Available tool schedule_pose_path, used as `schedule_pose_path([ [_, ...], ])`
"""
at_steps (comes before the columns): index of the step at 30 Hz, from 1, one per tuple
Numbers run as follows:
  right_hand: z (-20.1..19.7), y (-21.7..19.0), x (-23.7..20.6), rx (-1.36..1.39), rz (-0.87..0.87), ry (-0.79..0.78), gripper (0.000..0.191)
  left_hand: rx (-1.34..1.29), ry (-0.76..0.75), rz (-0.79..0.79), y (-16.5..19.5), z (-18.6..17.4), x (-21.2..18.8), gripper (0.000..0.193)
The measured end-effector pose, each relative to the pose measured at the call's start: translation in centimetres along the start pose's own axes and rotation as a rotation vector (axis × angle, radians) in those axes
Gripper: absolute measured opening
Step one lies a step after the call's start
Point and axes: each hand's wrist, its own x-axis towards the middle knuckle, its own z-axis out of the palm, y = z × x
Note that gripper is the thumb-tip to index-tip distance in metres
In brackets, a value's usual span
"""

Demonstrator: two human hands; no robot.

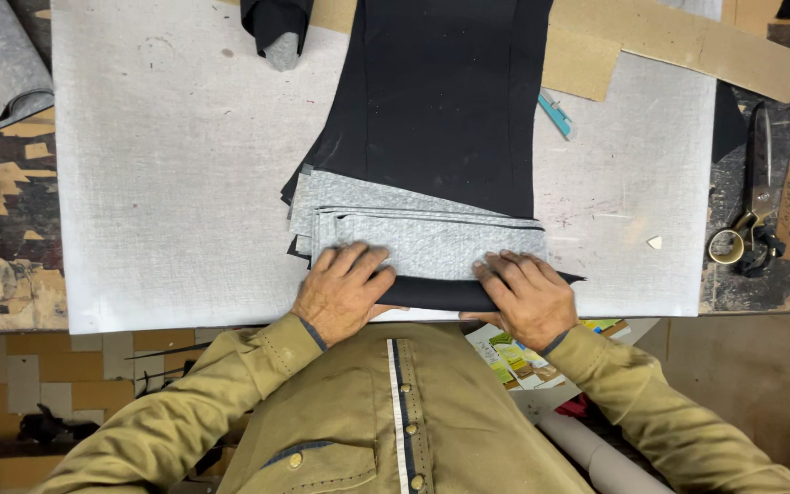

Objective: The person uses a cardboard template and a utility knife to cut multiple strips from a gray fabric roll. They then handle black fabric pieces, rolling them and securing them with a strap, before writing on the bundle with a marker.

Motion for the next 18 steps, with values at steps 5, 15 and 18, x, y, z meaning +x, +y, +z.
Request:
schedule_pose_path([
  [5, -2.6, 1.4, 1.8, 0.095, 0.200, -0.301, 0.073, -0.143, -0.213, -0.165, -1.5, -1.2, 3.8, 0.058],
  [15, 1.1, -2.1, 4.0, -0.141, 0.068, 0.086, 0.073, -0.244, -0.592, -0.270, -4.9, -1.0, 8.2, 0.067],
  [18, 1.3, -0.1, 4.3, -0.151, -0.020, 0.016, 0.065, -0.269, -0.538, -0.281, -4.3, -2.0, 8.6, 0.070],
])
